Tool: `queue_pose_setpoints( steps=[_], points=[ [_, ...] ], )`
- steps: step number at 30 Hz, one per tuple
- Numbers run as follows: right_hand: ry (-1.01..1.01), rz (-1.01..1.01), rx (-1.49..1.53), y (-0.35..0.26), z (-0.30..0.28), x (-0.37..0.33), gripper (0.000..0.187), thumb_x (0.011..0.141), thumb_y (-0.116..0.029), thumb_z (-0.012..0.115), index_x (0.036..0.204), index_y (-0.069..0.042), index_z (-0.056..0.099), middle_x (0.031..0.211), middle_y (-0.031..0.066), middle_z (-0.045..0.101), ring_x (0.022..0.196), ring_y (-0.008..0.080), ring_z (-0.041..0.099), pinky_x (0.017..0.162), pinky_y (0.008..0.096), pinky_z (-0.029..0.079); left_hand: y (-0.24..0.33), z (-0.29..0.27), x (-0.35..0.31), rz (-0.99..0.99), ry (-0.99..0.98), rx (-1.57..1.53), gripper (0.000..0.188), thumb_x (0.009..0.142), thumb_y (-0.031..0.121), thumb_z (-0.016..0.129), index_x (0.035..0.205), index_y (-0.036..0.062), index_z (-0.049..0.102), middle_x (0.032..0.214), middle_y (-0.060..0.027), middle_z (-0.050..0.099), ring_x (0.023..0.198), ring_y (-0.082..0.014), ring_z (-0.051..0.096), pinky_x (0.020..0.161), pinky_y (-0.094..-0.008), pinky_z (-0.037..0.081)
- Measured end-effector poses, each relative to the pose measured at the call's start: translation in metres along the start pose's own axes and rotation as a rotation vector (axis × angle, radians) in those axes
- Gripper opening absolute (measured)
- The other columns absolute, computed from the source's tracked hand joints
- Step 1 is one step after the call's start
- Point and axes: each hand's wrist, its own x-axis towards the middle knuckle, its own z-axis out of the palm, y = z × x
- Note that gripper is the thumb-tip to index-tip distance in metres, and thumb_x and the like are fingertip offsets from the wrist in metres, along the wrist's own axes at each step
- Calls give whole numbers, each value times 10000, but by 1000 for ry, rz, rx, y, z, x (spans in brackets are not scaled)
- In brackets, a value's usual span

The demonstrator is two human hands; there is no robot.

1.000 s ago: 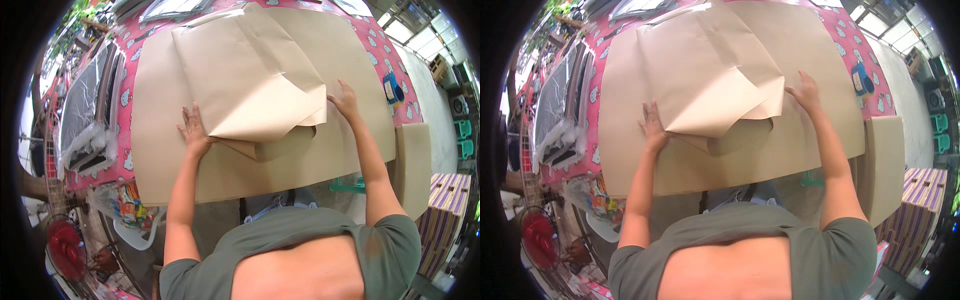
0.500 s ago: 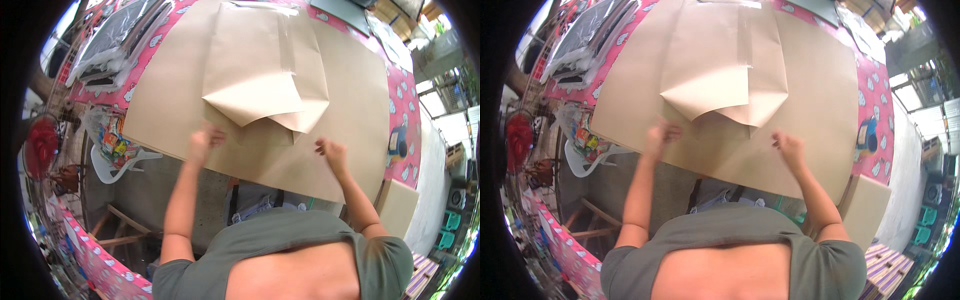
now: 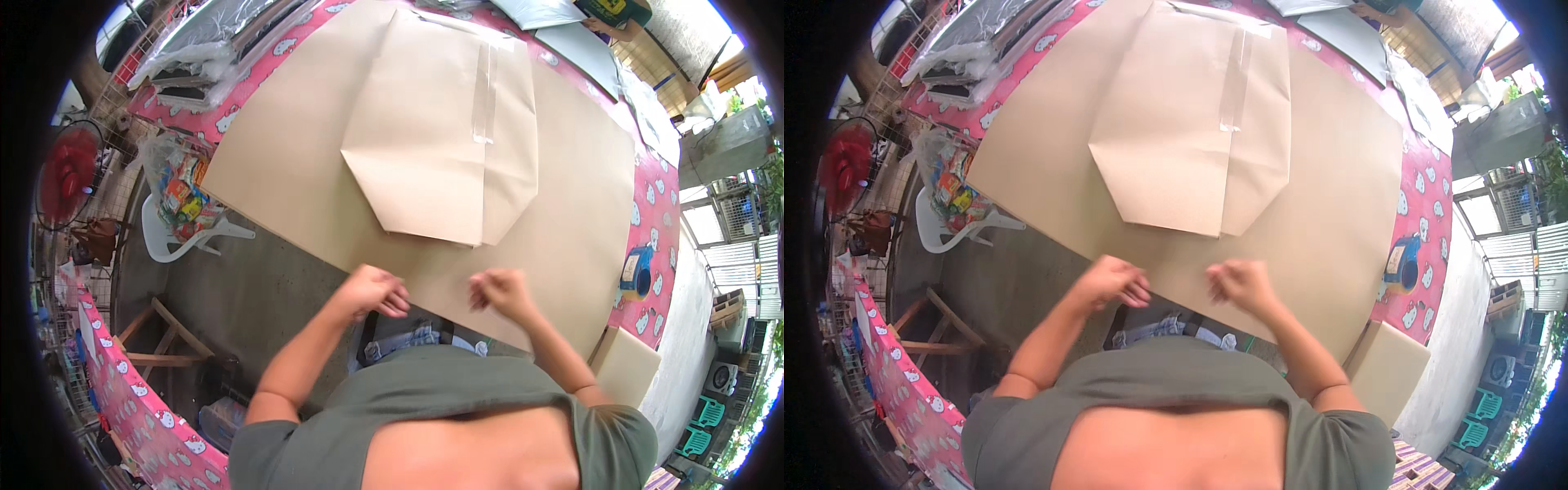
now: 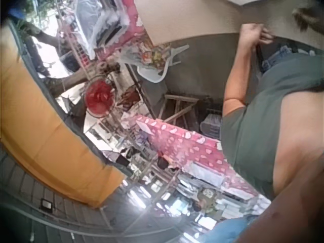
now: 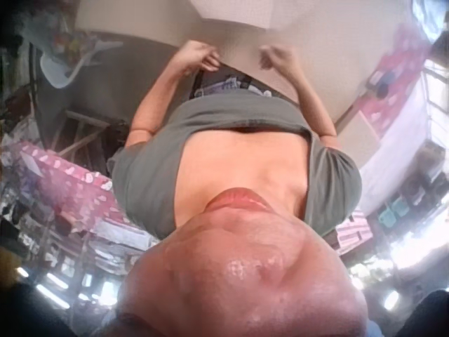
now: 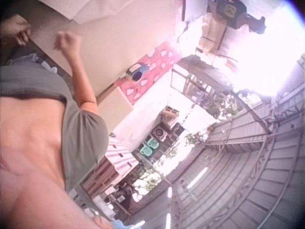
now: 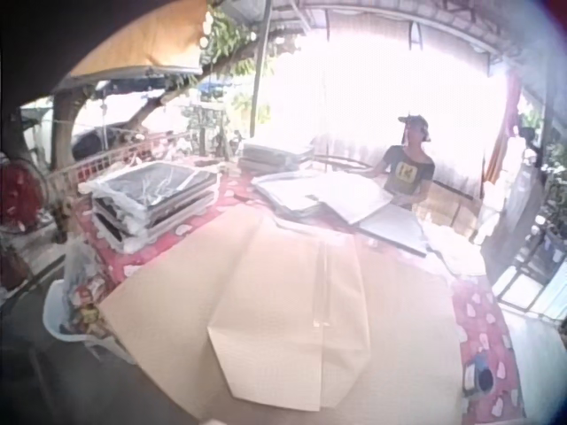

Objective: The person wraps several flat rectangular items in brown paper, folding the paper around each item and securing the seams with clear tape using a tape dispenser.

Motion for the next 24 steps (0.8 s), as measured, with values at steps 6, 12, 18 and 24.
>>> queue_pose_setpoints(
  steps=[6,12,18,24],
  points=[
    [-52,-480,-888,-34,8,164,517,878,-382,504,1269,-53,431,1330,121,425,1230,279,382,1001,420,296,124,-112,152,1154,1059,1370,346,912,284,390,1107,66,574,1090,-122,607,998,-266,574,863,-410,438],
    [95,-389,-1323,27,-15,130,596,897,-418,424,1392,-116,285,1465,62,243,1353,241,209,1086,470,114,72,-72,164,937,917,1527,502,916,359,373,1365,134,369,1415,-113,340,1271,-312,359,1044,-517,226],
    [-65,-383,-1192,-37,13,160,762,822,-448,542,1407,-80,222,1485,89,172,1382,258,105,1086,512,59,84,-90,149,720,450,1614,742,861,523,433,1436,143,159,1499,-68,134,1371,-246,156,1075,-514,145],
    [-191,-190,-1239,-49,78,198,939,762,-476,606,1421,-30,107,1495,134,81,1388,254,63,1086,545,58,88,-138,139,689,387,1513,898,717,483,653,1429,182,197,1504,-54,106,1381,-245,99,1033,-632,71]
  ],
)
